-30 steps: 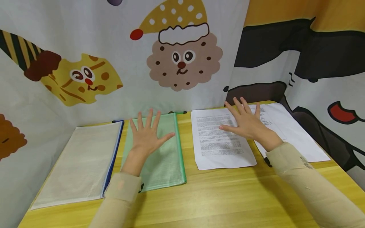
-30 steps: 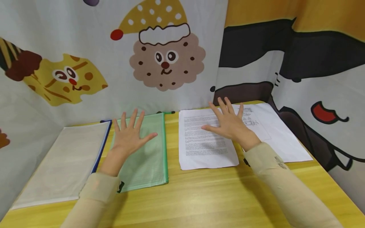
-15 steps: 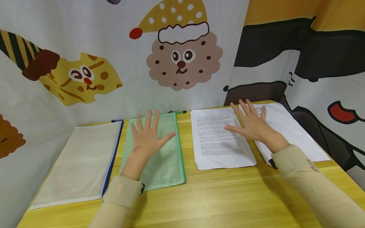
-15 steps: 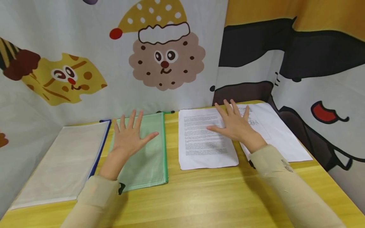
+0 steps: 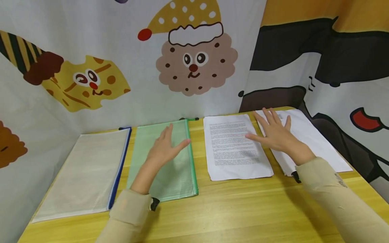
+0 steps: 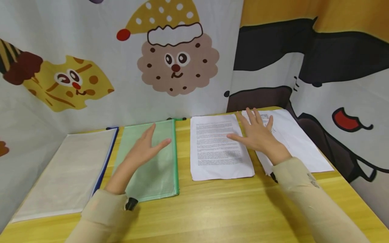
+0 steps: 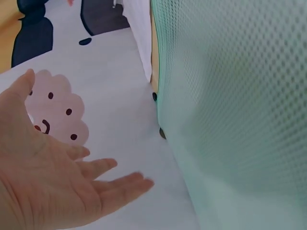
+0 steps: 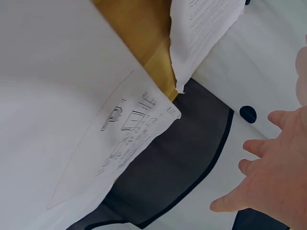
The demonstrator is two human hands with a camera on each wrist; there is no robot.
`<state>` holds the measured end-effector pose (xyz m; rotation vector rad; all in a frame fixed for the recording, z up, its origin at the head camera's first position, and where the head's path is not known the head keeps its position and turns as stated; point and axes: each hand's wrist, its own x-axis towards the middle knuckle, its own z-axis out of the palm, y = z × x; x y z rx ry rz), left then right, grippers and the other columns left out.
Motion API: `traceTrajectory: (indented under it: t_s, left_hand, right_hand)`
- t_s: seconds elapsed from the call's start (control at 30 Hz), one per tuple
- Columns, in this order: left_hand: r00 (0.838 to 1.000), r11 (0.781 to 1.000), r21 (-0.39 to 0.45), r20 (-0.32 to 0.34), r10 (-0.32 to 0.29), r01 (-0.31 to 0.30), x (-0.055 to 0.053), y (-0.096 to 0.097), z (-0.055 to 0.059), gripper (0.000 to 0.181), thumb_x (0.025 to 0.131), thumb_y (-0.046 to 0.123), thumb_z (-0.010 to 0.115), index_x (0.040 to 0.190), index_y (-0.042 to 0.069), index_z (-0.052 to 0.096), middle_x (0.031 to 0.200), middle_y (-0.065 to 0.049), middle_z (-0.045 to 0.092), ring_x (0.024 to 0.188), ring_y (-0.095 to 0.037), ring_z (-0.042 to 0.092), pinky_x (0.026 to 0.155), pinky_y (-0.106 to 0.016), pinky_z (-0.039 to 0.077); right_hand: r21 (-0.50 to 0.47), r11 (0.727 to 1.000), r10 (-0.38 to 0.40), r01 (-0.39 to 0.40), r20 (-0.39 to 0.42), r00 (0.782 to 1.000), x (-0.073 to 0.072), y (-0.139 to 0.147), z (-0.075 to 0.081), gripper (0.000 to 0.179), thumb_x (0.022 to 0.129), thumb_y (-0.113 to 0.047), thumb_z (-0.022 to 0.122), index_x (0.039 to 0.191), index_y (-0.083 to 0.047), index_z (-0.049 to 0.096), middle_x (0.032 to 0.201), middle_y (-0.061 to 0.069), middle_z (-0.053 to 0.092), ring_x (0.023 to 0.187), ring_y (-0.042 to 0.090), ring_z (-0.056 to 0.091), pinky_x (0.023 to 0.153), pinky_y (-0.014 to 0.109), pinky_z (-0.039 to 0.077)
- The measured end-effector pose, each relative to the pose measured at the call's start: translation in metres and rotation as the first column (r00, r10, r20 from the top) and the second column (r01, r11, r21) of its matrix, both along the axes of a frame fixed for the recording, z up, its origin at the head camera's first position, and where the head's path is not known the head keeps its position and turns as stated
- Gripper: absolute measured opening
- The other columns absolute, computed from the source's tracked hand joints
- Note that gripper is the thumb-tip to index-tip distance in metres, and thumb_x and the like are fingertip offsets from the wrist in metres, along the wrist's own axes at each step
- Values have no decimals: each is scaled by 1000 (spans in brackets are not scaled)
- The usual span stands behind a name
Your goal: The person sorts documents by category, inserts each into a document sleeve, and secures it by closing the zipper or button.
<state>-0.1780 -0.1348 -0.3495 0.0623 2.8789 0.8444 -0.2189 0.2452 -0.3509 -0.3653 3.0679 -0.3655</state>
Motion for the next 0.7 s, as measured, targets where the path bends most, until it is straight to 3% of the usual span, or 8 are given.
traceTrajectory:
  t_s: [0.27, 0.57, 0.7]
  left_hand:
    - [991, 968, 243, 103, -88, 61, 4, 8, -6, 102, 91, 71, 50, 162, 16, 2, 168, -12, 9, 154, -35, 14, 121, -63, 21]
    - [972, 928, 364, 176, -155, 82, 7, 14, -9, 92, 96, 63, 48, 161, 13, 5, 168, -13, 11, 151, -42, 22, 120, -64, 23]
    - [962, 914, 399, 213, -171, 74, 9, 14, -11, 91, 97, 62, 48, 161, 13, 6, 168, -11, 12, 153, -39, 19, 120, -64, 22]
  right_hand:
    - [-5, 1000, -19, 19, 15, 1000, 2, 10, -5, 98, 89, -72, 50, 161, -18, 12, 166, 23, -3, 153, 46, -8, 106, 81, -15]
    - [-3, 999, -45, 46, 13, 999, 6, 21, -10, 100, 89, -73, 50, 161, -15, 12, 165, 27, -2, 150, 52, -6, 105, 84, -9]
    - [-13, 999, -52, 52, 14, 999, 8, 27, -11, 99, 90, -71, 51, 161, -13, 14, 164, 29, 0, 149, 54, -5, 105, 85, -7]
